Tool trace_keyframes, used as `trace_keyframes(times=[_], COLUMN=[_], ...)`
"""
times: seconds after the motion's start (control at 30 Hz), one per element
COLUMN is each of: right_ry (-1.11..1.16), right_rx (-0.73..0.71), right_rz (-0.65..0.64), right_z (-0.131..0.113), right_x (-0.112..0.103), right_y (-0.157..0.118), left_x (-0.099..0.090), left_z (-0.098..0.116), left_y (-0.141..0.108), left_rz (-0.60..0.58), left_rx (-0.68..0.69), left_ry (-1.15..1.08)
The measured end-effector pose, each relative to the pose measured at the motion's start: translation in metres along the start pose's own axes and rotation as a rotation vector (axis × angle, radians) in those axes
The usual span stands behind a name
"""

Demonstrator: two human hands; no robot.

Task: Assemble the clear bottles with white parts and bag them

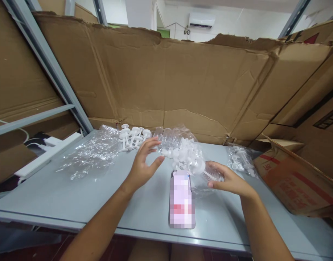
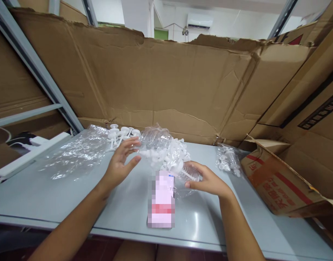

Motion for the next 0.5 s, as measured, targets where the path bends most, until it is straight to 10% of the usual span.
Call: trace_keyframes(times=[0.27, 0.5], right_ry=[-0.070, -0.091], right_rx=[-0.025, -0.054], right_rz=[-0.090, -0.087], right_z=[-0.009, -0.011], right_x=[0.004, 0.008], right_y=[0.000, 0.002], left_x=[0.048, 0.042], left_z=[-0.011, -0.015], left_y=[-0.014, -0.012], left_rz=[-0.537, -0.416], left_rx=[-0.186, -0.201], left_ry=[0.045, 0.063])
Point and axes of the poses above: each hand's wrist, its own y-axis towards the middle knuckle, its own x-axis out of the palm, z = x × y, the point moved 9 cm from there along y, towards the middle knuckle, and after that the axes turned 8 degrees about -x, right-handed, at the moved point
